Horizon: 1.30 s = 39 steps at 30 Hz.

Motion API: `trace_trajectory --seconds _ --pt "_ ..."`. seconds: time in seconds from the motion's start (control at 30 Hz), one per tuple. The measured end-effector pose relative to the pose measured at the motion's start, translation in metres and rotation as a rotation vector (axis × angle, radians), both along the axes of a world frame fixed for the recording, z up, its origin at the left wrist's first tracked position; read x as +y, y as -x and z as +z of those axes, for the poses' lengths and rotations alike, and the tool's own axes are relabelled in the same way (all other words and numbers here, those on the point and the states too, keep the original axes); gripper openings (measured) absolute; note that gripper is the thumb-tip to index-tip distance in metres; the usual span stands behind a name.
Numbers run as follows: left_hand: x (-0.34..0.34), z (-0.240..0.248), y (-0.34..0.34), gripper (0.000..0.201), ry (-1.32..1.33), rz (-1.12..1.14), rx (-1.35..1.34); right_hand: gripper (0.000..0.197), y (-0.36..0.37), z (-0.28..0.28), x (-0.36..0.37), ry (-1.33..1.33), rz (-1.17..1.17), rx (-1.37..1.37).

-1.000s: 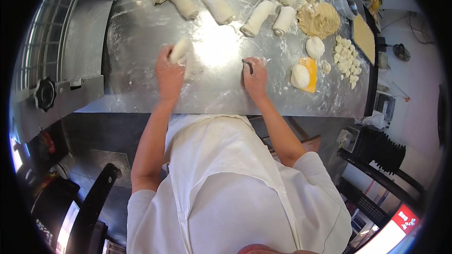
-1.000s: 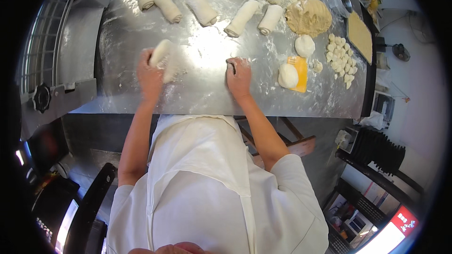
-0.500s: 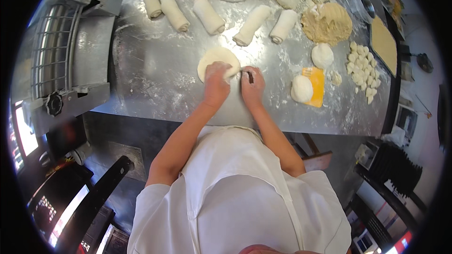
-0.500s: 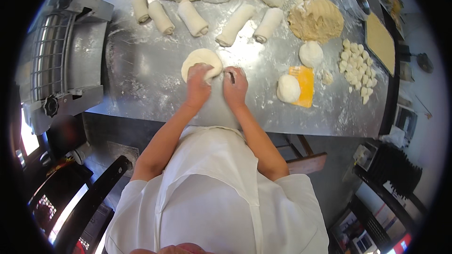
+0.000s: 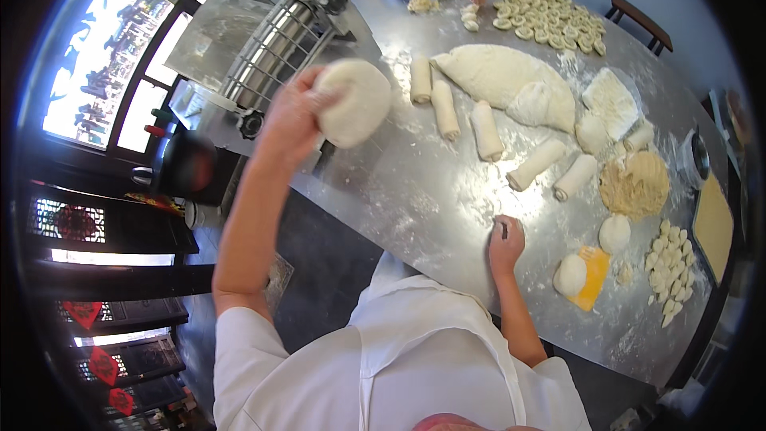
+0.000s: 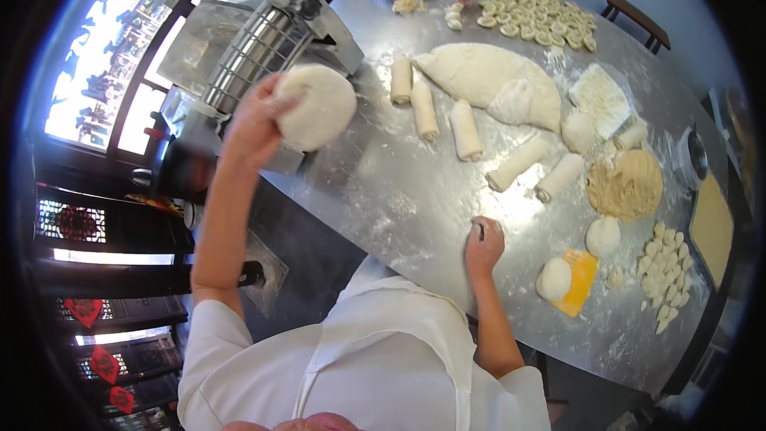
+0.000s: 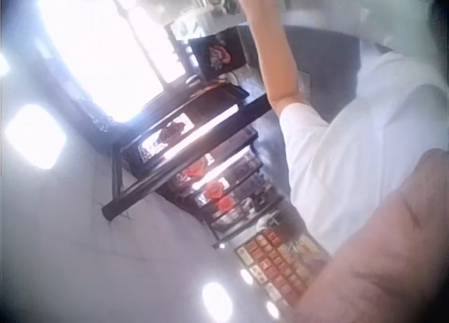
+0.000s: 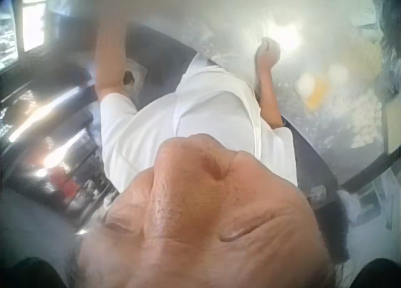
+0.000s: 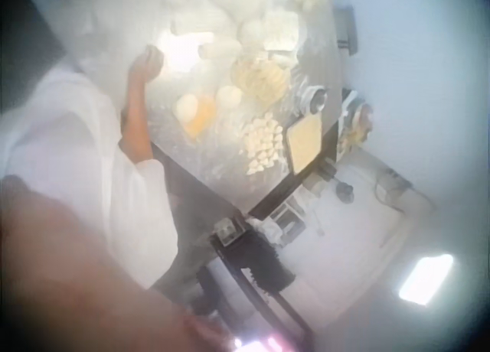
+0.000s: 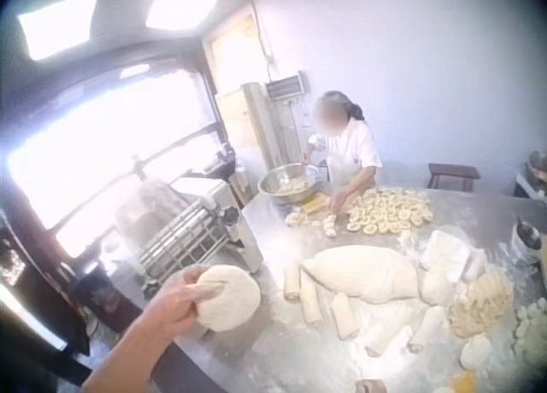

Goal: The person repeatedly feeds pieces of dough into a mechanical dough sheeter to flatten them. They then fold the flattened sheets by hand on a stainless steel table and pass them through the machine again. The process involves continuous handling of dough and operating the sheeter.

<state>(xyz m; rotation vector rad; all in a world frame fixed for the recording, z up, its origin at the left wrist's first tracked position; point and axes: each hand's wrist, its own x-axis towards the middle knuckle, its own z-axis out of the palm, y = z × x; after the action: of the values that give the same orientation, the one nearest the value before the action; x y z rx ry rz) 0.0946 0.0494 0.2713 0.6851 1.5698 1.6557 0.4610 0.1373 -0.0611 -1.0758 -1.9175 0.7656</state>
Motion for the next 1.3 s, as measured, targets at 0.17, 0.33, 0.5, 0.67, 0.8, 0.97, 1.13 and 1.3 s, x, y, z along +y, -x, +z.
trace_trajectory --seconds 0.17,0.33,0.5,0.67,0.8,0.97,1.13,1.3 --pt "-0.026 0.114 0.132 0.037 -0.076 -0.014 0.249 0.011 0.003 0.003 -0.001 -0.042 -0.031 -0.041" --pt "-0.024 0.159 0.241 0.039 -0.024 0.074 0.475 0.013 0.010 0.008 -0.001 -0.076 -0.083 -0.119" --pt "-0.017 0.122 0.323 0.037 0.074 0.067 0.442 0.014 0.023 0.002 -0.006 -0.110 -0.169 -0.182" --pt "-0.015 0.079 0.372 0.036 0.258 0.068 0.370 0.016 0.042 0.006 -0.012 0.078 -0.198 -0.164" --pt "-0.024 0.046 0.407 0.034 0.530 0.097 0.641 0.018 0.094 0.024 -0.012 0.206 0.028 -0.006" --pt "-0.057 0.048 0.393 0.038 0.261 0.318 1.185 0.017 0.212 0.053 0.014 0.366 0.362 0.173" --pt "-0.084 0.078 0.221 0.024 0.077 -0.065 1.089 0.023 0.345 0.080 0.041 0.856 0.564 0.355" --pt "-0.127 0.028 0.115 0.022 0.026 -0.336 0.528 0.041 0.467 0.058 0.055 0.542 0.916 0.404"
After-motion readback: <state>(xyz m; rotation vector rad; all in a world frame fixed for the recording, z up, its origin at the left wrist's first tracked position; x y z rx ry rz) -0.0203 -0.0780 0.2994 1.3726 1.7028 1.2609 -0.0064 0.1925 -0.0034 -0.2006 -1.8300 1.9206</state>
